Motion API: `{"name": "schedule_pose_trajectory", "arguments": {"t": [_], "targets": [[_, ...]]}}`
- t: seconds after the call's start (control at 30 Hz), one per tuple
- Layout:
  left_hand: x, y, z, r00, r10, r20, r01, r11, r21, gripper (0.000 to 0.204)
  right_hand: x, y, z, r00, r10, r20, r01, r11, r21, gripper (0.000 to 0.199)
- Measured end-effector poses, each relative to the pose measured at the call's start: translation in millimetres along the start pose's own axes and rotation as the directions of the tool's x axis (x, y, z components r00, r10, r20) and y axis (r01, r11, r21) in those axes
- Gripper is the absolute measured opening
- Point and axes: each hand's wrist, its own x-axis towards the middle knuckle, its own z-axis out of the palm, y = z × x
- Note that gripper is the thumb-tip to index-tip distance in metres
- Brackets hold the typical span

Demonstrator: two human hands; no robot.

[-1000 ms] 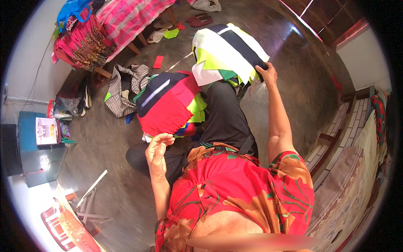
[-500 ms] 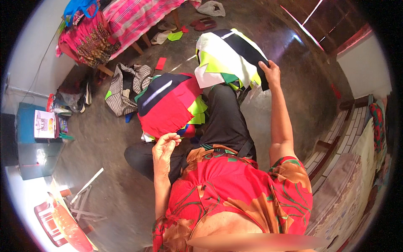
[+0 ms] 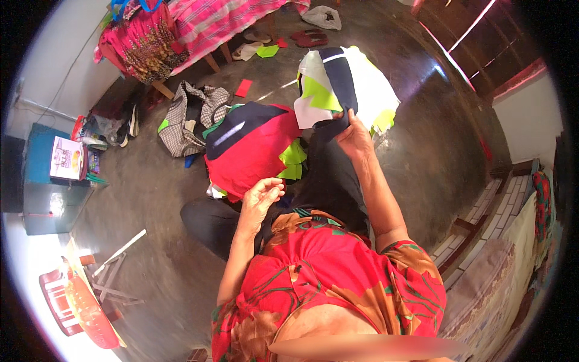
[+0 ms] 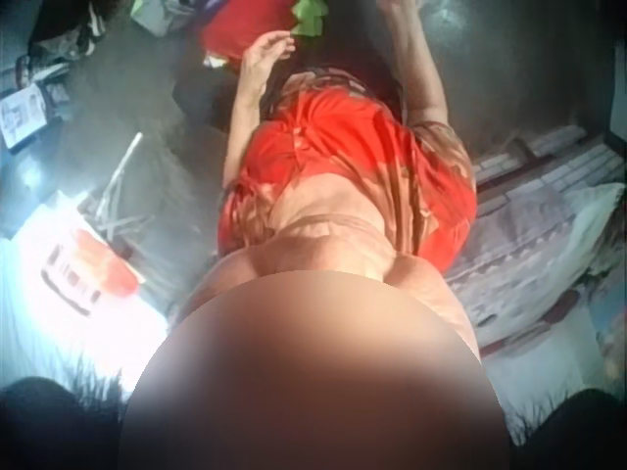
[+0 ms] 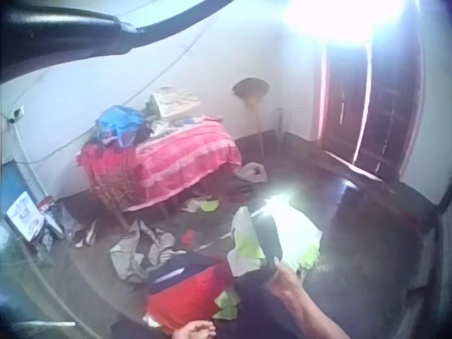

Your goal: The person sits on the floor and sorts through a pile of colorful fabric pieces, separating them into two distinct stacks by color and type. The person handles each piece individually, folding or aligning them before placing them into the appropriate pile.

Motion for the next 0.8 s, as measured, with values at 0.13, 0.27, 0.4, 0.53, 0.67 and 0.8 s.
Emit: {"name": "schedule_pose_trajectory", "arguments": {"t": [0.13,0.27,0.4,0.53,0.67,0.8], "targets": [[25.6,-7.3,4.9,0.994,0.093,0.054,-0.096,0.993,0.072,0.049,-15.0,27.2,9.0,0.988,0.105,0.113,-0.083,0.98,-0.179,0.035],[57.9,0.3,19.9,0.969,0.234,0.08,-0.247,0.933,0.261,0.074,-24.4,46.5,18.2,0.968,0.131,0.215,-0.081,0.971,-0.226,0.034],[89.6,6.0,40.7,0.928,0.364,0.083,-0.363,0.828,0.427,0.079,-29.1,49.4,20.4,0.95,0.198,0.241,-0.113,0.939,-0.325,0.032],[105.1,-10.6,34.1,0.972,0.234,0.025,-0.226,0.898,0.379,0.048,-27.9,58.3,14.4,0.968,0.174,0.18,-0.067,0.873,-0.484,0.029],[88.4,-7.5,32.3,0.98,0.16,0.116,-0.189,0.928,0.321,0.03,-23.7,62.0,8.6,0.938,0.325,0.118,-0.259,0.886,-0.384,0.029],[58.6,-2.1,13.0,0.937,-0.005,0.349,-0.112,0.943,0.315,0.03,-2.8,75.1,-4.0,0.824,0.522,0.222,-0.496,0.852,-0.167,0.054]]}}
